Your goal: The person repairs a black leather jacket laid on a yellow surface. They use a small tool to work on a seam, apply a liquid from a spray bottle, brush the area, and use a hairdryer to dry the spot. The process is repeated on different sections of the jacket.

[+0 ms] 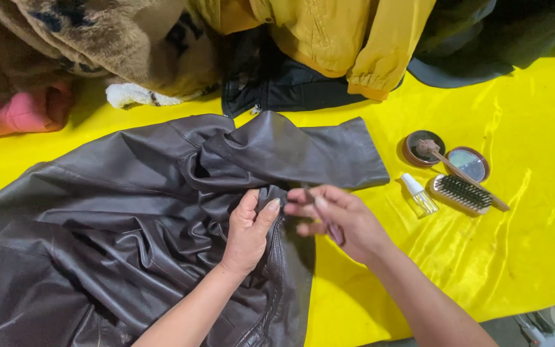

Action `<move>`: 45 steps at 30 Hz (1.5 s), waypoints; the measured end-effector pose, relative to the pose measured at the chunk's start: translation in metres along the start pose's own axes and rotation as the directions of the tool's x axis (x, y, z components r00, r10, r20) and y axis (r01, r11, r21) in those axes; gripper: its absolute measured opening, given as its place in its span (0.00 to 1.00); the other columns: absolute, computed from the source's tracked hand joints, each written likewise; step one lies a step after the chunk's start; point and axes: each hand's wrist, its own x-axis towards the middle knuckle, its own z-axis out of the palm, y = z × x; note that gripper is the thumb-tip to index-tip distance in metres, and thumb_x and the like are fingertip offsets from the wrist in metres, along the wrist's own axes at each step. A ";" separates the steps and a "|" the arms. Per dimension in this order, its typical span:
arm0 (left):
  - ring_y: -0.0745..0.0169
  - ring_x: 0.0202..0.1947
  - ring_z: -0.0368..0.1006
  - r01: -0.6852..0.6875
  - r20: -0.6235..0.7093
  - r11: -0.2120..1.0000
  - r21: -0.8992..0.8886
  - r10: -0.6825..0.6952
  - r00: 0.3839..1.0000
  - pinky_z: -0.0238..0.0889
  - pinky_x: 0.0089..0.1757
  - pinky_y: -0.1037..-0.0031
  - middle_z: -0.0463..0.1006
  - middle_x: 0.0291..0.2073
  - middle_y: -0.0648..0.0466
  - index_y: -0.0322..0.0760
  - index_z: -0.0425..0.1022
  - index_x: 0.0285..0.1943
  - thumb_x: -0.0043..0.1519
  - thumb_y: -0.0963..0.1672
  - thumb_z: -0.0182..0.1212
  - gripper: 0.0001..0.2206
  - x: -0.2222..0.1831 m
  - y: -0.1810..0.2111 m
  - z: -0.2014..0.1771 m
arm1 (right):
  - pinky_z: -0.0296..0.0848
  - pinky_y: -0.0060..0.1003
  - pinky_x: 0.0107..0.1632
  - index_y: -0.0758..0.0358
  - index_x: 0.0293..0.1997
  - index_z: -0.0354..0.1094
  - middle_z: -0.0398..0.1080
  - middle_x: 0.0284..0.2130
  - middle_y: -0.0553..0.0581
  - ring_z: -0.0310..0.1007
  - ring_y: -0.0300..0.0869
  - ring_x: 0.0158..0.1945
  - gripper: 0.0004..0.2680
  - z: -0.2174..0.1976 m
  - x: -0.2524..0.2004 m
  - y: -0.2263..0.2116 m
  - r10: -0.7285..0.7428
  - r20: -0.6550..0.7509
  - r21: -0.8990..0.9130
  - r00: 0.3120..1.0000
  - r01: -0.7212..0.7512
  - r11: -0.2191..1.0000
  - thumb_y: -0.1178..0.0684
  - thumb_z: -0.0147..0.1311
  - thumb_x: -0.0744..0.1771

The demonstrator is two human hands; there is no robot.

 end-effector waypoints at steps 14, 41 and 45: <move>0.69 0.38 0.72 -0.020 0.060 1.000 0.019 0.018 0.998 0.72 0.47 0.70 0.80 0.33 0.53 0.34 0.79 0.50 0.68 0.43 0.59 0.08 0.002 0.008 0.000 | 0.81 0.45 0.51 0.72 0.56 0.69 0.75 0.48 0.68 0.80 0.55 0.53 0.12 -0.022 0.002 0.005 -0.356 -0.115 -0.384 0.927 0.289 0.877 0.57 0.54 0.68; 0.69 0.37 0.73 -0.026 0.060 1.000 -0.005 0.026 0.998 0.72 0.46 0.70 0.82 0.32 0.53 0.34 0.79 0.49 0.68 0.42 0.58 0.08 0.001 0.007 0.000 | 0.69 0.32 0.24 0.64 0.52 0.78 0.73 0.25 0.59 0.70 0.39 0.23 0.10 -0.016 -0.008 0.036 -0.519 0.184 -0.727 0.835 0.471 0.500 0.59 0.59 0.66; 0.69 0.37 0.72 -0.023 0.053 1.000 -0.002 0.023 0.998 0.72 0.46 0.70 0.81 0.32 0.53 0.34 0.79 0.49 0.68 0.43 0.59 0.07 0.001 -0.004 -0.003 | 0.71 0.28 0.24 0.62 0.59 0.70 0.70 0.26 0.60 0.65 0.36 0.19 0.11 -0.026 -0.010 0.021 -0.149 0.013 -0.160 0.989 0.149 0.976 0.58 0.47 0.70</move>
